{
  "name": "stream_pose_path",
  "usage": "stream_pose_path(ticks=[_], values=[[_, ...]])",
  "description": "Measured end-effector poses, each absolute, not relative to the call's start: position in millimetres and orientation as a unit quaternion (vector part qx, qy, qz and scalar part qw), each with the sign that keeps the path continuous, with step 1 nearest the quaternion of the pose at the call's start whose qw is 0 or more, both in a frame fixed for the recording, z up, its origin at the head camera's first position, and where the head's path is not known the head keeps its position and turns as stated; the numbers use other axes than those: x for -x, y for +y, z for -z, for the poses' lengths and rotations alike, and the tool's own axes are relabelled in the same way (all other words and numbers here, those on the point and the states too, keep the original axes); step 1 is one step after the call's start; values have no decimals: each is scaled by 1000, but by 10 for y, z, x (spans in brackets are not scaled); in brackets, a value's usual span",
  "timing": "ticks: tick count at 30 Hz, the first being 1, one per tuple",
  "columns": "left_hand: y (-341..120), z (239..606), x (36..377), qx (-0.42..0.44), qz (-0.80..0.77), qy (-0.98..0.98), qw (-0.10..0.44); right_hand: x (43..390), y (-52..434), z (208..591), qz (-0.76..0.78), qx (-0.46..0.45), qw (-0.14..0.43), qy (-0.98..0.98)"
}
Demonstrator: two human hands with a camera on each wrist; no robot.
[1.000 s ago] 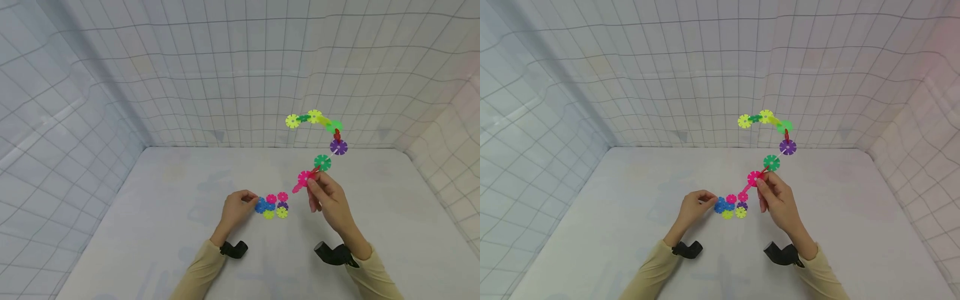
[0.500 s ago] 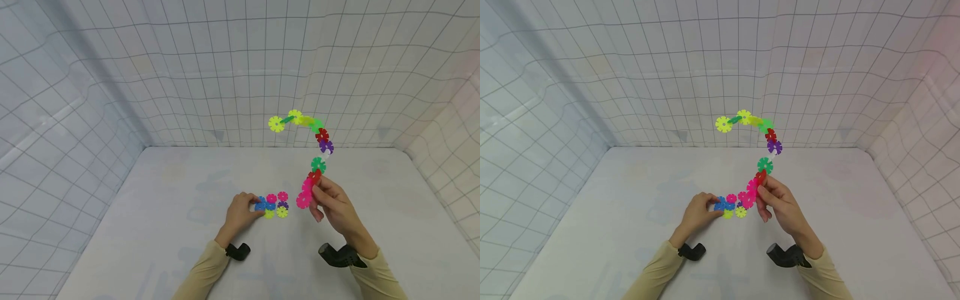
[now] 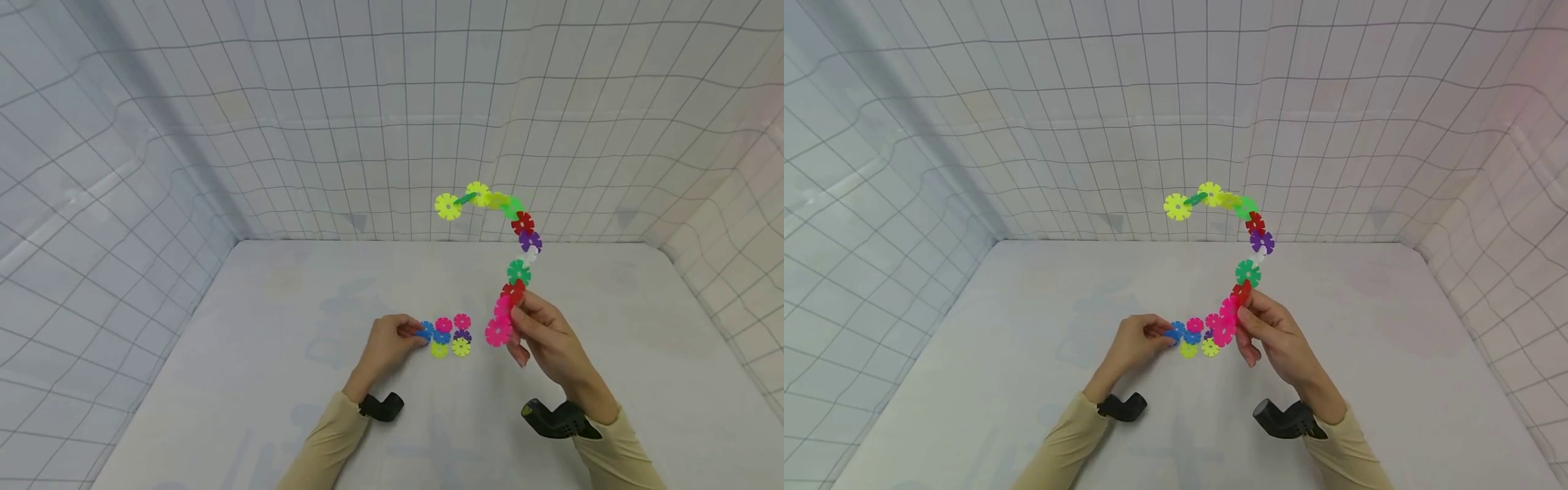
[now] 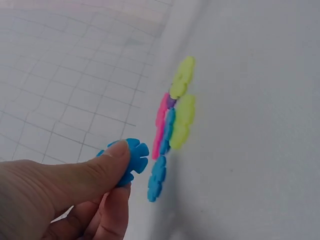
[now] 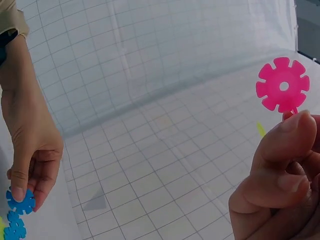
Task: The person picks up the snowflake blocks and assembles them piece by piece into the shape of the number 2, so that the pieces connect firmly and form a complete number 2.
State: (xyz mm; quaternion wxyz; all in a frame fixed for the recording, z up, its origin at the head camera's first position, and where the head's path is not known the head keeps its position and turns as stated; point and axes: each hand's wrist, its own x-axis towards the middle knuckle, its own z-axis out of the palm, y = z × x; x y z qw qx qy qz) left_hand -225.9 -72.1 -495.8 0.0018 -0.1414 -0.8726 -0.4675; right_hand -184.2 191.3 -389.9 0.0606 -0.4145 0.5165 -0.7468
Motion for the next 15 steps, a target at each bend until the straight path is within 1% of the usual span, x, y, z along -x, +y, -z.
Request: stream_pose_path(ticks=[4, 12, 15], values=[[-719, 4830, 2239, 148, 503, -852, -8, 1835, 1919, 3891, 744, 401, 58, 532], [-665, 4516, 2105, 140, 593, -790, -66, 1838, 1914, 3904, 732, 356, 49, 579], [-629, 4386, 2019, 156, 601, -781, -70, 1843, 1898, 3922, 730, 339, 46, 591]])
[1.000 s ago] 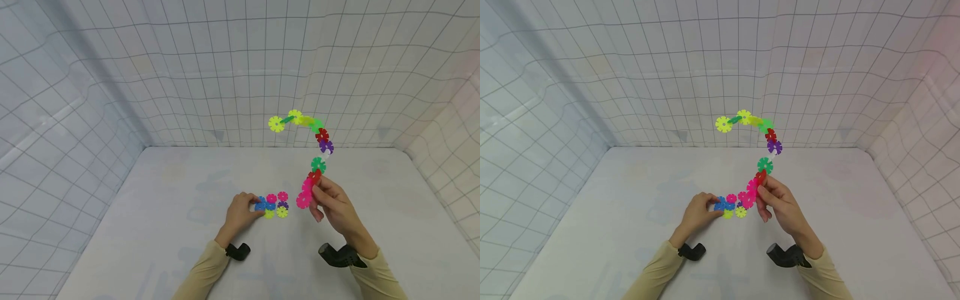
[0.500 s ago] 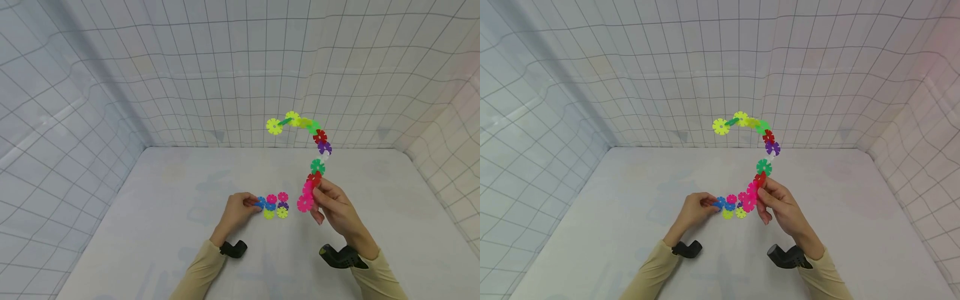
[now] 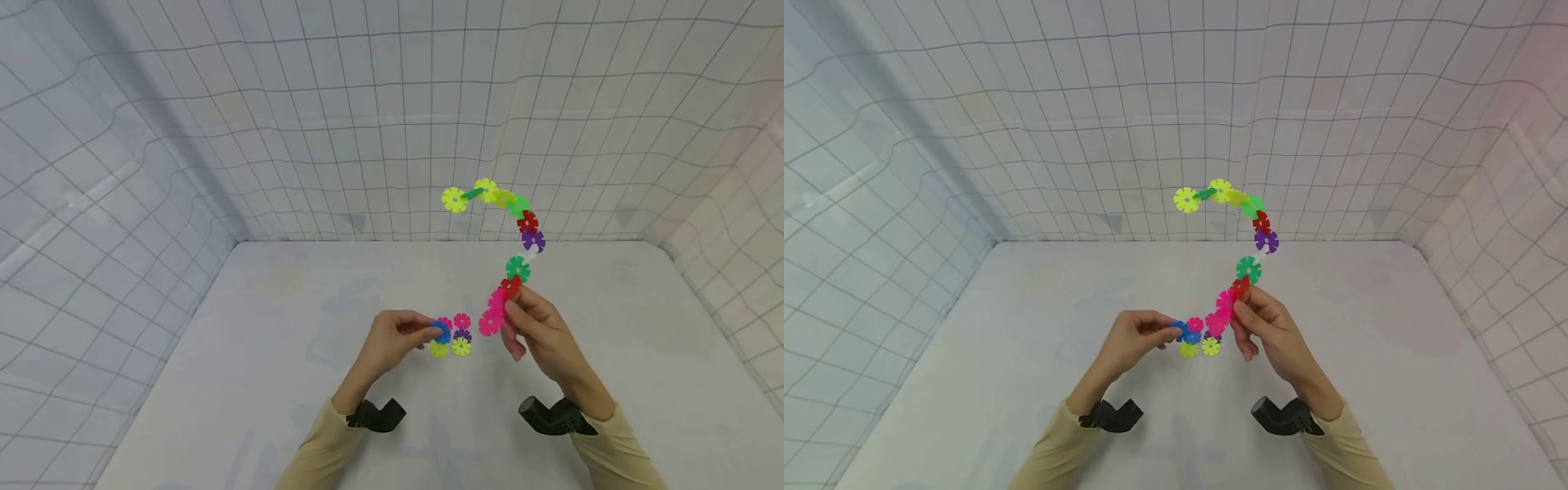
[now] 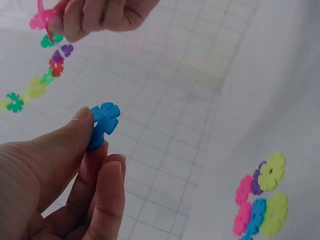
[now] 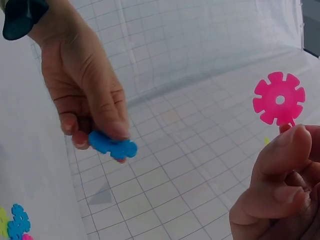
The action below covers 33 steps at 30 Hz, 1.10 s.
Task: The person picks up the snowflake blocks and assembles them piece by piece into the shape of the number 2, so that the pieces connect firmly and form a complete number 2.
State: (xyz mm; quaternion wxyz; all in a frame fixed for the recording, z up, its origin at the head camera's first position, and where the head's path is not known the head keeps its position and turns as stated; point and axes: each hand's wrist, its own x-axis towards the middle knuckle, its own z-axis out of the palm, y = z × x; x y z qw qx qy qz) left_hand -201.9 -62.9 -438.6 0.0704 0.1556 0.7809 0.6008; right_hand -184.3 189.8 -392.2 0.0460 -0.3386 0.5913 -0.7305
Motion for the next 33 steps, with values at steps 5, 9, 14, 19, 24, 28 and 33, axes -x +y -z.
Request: stream_pose_path(ticks=[5, 9, 14, 19, 24, 28, 33], values=[[-563, 4173, 1870, -198, -620, 757, 61, 1844, 1866, 3939, 723, 313, 36, 615], [-519, 4067, 1779, -199, -662, 717, 88, 1845, 1842, 3954, 721, 305, 29, 622], [-459, 4032, 1722, -203, -679, 703, 65, 1836, 1814, 3964, 719, 288, 26, 633], [-407, 4006, 1680, -194, -709, 676, 46, 1827, 1793, 3967, 712, 286, 25, 640], [-386, 3968, 1631, -182, -724, 663, 52, 1829, 1780, 3977, 708, 292, 21, 643], [-380, 3954, 1609, -186, -719, 669, 47, 1823, 1776, 3986, 698, 289, 13, 655], [-381, 3962, 1602, -182, -720, 668, 35, 1811, 1768, 3985, 680, 290, -9, 674]])
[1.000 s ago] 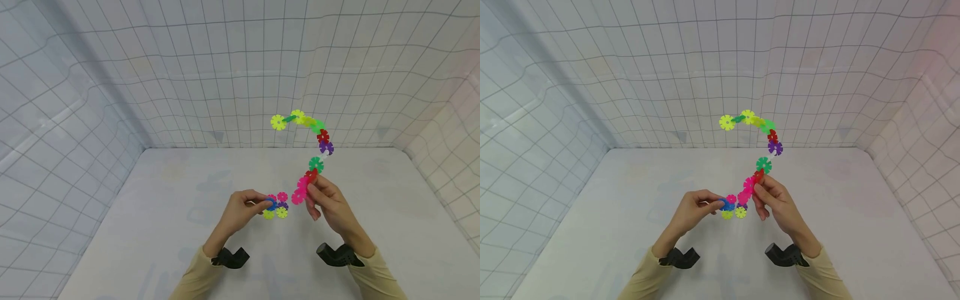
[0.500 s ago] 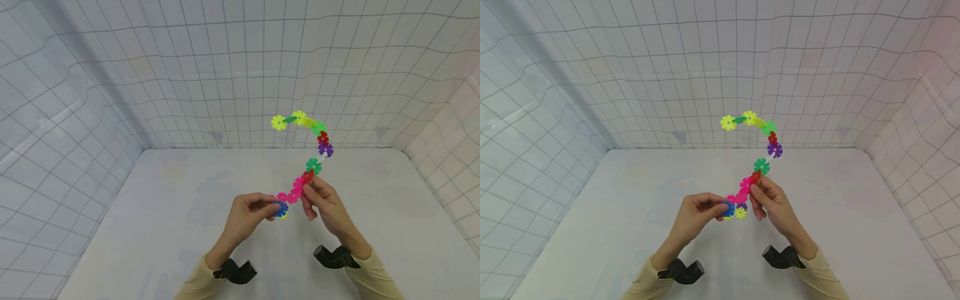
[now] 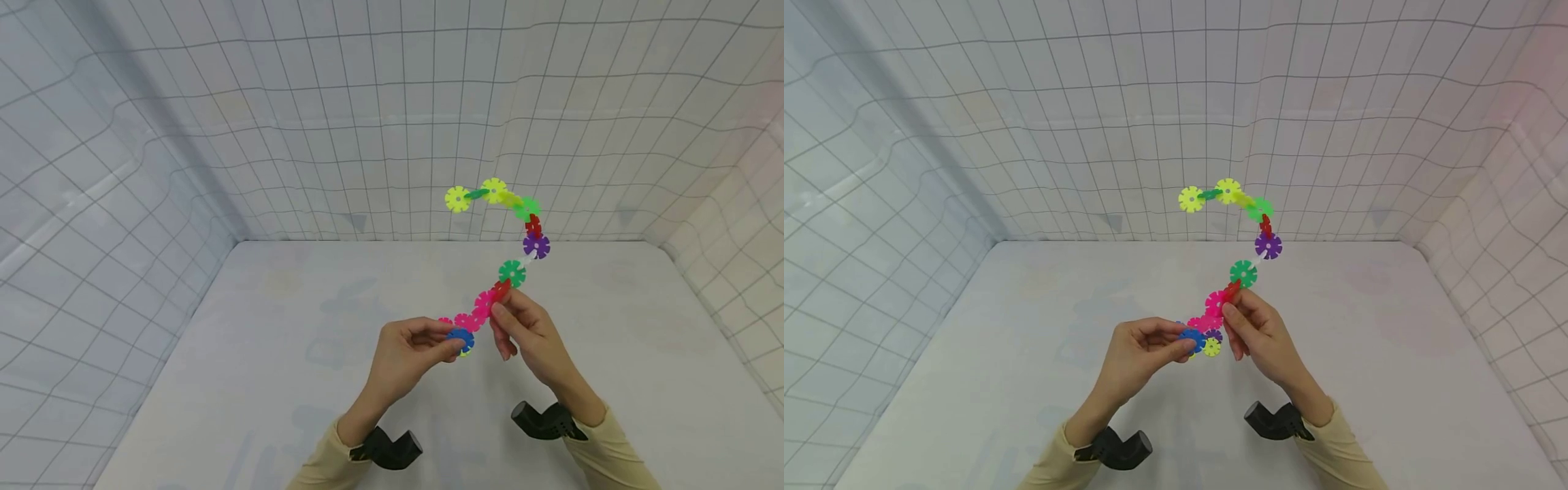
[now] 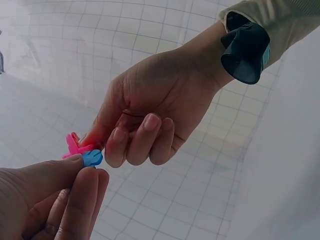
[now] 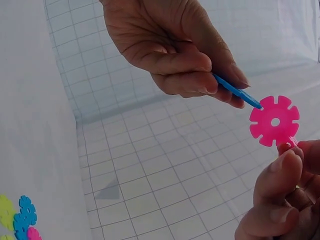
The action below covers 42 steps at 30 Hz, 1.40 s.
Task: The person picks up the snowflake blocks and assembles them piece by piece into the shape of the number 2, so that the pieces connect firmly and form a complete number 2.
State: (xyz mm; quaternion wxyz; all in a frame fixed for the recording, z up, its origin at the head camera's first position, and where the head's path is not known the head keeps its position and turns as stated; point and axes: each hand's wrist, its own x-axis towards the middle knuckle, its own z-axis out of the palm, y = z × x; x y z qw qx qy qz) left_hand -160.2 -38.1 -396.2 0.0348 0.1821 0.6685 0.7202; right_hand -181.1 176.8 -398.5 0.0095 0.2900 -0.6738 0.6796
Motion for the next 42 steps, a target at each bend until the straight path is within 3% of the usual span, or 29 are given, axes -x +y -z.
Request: stream_pose_path(ticks=[11, 22, 42], values=[[-382, 3841, 1561, -139, -721, 677, 50, 1789, 1736, 4003, -644, -290, 42, -707], [-389, 4007, 1592, -171, -692, 702, 9, 1722, 1632, 4043, -608, -290, 125, -729], [-311, 4066, 1566, -128, -748, 651, -21, 1663, 1546, 4043, -641, -266, 135, -708]])
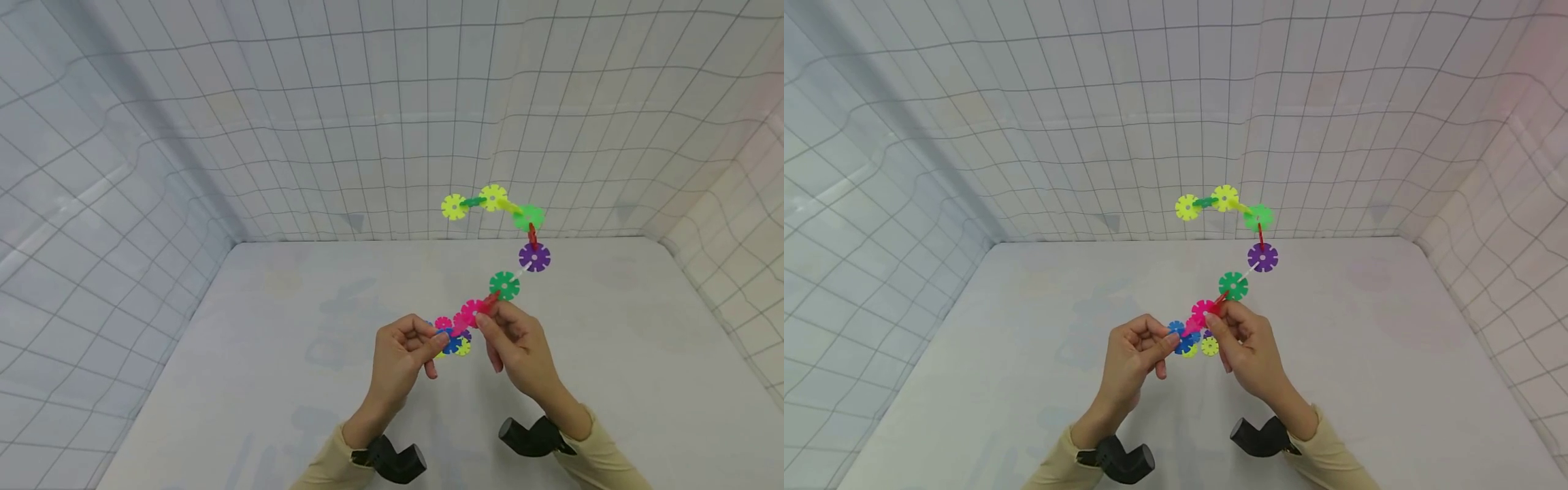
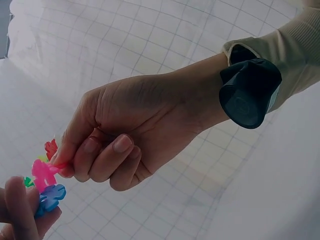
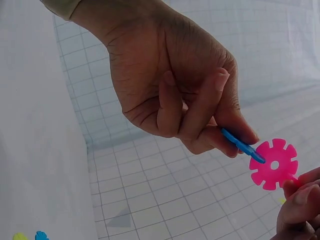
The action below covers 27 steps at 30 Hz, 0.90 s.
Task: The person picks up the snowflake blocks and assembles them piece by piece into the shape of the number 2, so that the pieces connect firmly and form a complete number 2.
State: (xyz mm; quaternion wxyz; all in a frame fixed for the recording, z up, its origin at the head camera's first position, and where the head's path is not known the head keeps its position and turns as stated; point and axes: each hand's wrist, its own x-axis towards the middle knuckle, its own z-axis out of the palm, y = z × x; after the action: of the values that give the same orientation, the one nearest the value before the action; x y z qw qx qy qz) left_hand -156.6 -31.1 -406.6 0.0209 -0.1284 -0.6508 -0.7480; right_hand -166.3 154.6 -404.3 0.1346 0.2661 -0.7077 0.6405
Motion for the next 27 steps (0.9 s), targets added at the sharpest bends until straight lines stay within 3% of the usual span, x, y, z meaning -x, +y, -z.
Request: stream_pose_path(ticks=[27], values=[[-388, 4005, 1567, 200, 700, -685, 36, 1677, 1623, 3967, -635, -302, 78, -707]])
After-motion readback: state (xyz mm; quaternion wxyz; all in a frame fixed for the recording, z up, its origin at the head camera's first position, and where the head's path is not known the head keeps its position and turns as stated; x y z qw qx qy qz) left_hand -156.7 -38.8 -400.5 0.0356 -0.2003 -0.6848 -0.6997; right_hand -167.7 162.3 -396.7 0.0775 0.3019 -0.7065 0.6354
